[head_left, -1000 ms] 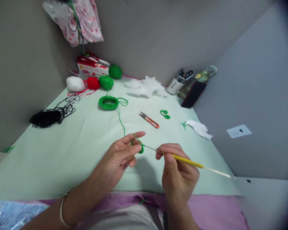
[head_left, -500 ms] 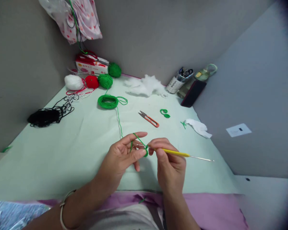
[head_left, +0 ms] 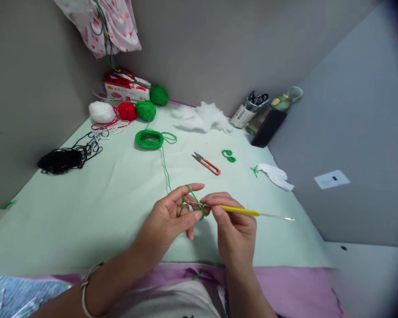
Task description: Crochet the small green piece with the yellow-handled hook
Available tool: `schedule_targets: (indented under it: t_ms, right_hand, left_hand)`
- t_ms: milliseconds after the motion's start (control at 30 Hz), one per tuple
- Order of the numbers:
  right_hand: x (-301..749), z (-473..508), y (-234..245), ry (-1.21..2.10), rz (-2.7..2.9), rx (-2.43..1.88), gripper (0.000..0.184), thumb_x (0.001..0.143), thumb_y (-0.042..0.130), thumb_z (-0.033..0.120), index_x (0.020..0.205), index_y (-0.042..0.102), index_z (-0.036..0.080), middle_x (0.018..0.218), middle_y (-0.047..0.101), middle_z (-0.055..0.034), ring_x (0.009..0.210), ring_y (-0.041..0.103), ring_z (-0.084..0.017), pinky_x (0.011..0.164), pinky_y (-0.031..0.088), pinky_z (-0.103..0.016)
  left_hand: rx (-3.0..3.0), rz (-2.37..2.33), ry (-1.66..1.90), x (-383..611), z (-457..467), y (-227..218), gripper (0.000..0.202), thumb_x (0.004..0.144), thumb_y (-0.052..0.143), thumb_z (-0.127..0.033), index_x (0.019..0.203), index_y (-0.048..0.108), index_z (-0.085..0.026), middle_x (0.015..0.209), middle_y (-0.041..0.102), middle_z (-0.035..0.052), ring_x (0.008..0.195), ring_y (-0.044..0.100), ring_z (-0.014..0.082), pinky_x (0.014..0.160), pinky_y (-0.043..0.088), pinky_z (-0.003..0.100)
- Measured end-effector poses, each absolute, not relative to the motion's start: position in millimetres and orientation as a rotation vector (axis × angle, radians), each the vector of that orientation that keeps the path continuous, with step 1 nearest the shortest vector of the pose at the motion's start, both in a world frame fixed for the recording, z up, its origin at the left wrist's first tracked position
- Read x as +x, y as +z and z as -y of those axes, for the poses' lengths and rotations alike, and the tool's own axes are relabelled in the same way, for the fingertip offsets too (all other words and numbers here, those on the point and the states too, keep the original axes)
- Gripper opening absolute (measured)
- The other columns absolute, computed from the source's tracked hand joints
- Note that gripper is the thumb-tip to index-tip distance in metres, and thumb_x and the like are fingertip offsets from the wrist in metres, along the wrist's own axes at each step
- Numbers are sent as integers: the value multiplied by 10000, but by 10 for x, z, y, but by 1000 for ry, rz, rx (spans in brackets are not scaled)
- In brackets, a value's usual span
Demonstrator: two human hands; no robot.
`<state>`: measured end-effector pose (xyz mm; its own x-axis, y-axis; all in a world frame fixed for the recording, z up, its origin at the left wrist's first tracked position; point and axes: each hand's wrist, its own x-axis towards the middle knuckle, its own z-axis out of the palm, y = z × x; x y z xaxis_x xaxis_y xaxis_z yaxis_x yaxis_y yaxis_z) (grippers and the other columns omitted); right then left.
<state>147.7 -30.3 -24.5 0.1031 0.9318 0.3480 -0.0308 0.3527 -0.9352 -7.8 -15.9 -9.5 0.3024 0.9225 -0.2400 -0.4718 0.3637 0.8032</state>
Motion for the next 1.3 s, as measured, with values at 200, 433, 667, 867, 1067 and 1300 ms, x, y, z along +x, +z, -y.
schedule_targets:
  t_ms: [200,433,667,867,1067,1300]
  right_hand:
    - [1479,300,-271,930,1209,-945,128,985,740,242,1007,853,298,930,797,-41,846,723,-184,720,604,-324]
    - [1488,279,-270,944,1171,-902,151,1021,688,243,1012,834,280,961,775,-35,747,700,-141,692,591,-303]
    - [1519,307,-225,787,1133,-947,174,1041,641,251,986,806,251,936,751,-45,731,698,-155,670,600,-326]
    - [1534,354,-165,779,1256,-911,198,1052,625,215,1027,813,273,886,744,-32,795,685,-169,703,572,-333]
    - [1525,369,-156,720,1336,-943,209,1044,624,183,1047,812,276,905,770,-32,801,686,-180,708,581,-348]
    - [1552,384,-155,643,1416,-979,220,1036,607,140,1044,791,259,901,764,-31,810,692,-181,733,574,-345]
  left_hand:
    - [697,-791,1035,-80,146,-124,472,784,921,-317,1224,791,-209,875,662,-2,562,513,63,474,446,192]
    - [683,-786,1017,-106,110,-93,515,771,933,-310,1245,765,-198,830,678,-18,498,465,46,428,377,192]
    - [702,-842,1007,-156,104,-91,554,756,943,-307,1263,755,-185,838,673,-13,565,507,69,461,431,193]
    - [716,-844,1026,-143,91,-88,540,759,943,-304,1253,758,-186,818,673,-21,571,528,72,471,466,185]
    - [739,-859,1030,-130,87,-95,544,742,938,-243,1254,762,-188,797,670,-31,579,547,78,475,478,179]
    - [760,-894,1035,-145,101,-98,604,732,917,-177,1308,739,-200,778,663,-50,552,530,68,502,495,185]
